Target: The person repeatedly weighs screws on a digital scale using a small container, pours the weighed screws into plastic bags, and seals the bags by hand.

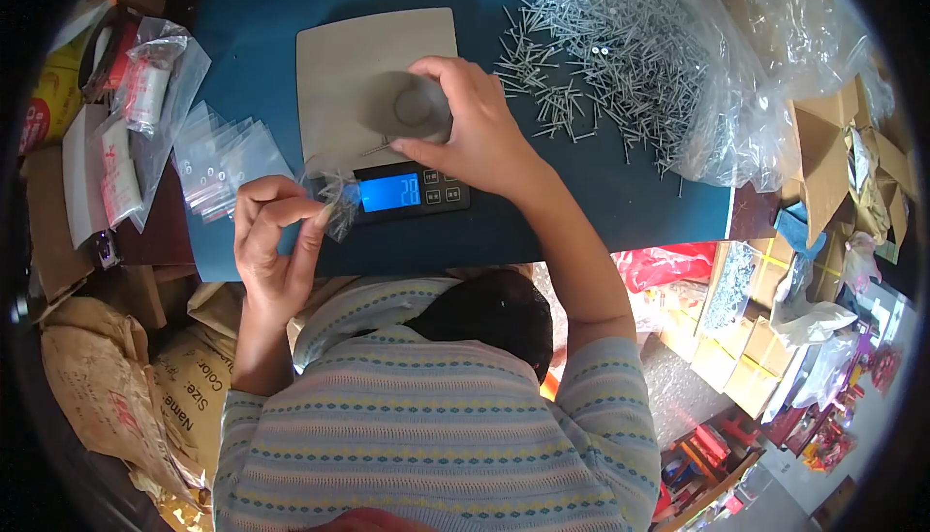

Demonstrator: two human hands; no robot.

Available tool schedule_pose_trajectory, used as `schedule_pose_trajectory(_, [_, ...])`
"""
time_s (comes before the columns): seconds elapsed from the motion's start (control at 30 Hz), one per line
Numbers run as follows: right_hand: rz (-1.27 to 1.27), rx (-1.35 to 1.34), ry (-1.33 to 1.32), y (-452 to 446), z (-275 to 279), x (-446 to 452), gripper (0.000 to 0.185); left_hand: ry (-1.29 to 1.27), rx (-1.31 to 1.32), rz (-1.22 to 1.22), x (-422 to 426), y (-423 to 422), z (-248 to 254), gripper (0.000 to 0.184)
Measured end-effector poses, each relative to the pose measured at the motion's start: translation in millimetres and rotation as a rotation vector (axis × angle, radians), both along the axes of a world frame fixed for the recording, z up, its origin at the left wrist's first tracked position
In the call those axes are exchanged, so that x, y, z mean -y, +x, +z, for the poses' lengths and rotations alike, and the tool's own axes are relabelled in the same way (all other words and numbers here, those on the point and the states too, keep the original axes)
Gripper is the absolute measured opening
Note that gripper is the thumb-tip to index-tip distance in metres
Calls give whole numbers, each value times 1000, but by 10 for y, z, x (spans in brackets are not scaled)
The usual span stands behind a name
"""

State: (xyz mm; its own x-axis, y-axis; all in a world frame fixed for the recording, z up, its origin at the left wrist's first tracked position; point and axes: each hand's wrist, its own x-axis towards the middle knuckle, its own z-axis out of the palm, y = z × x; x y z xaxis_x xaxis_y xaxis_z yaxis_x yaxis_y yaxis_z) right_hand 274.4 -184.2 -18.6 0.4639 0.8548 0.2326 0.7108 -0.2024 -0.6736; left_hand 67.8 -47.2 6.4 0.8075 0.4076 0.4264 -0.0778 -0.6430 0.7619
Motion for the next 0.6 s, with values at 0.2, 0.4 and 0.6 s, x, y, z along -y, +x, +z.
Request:
schedule_pose_trajectory(0.2, [-87, 143, 140, 26, 63, -7, 62, 21, 21, 16, 12, -60, 31, 16])
schedule_pose_trajectory(0.4, [5, 188, 111, -343, 237, 82, 14, 49, 41, -27, -4, -171, 99, 17])
schedule_pose_trajectory(0.6, [-89, 368, -207, -585, 12, -123, 15, 49, 70, -98, 18, -168, 132, 18])
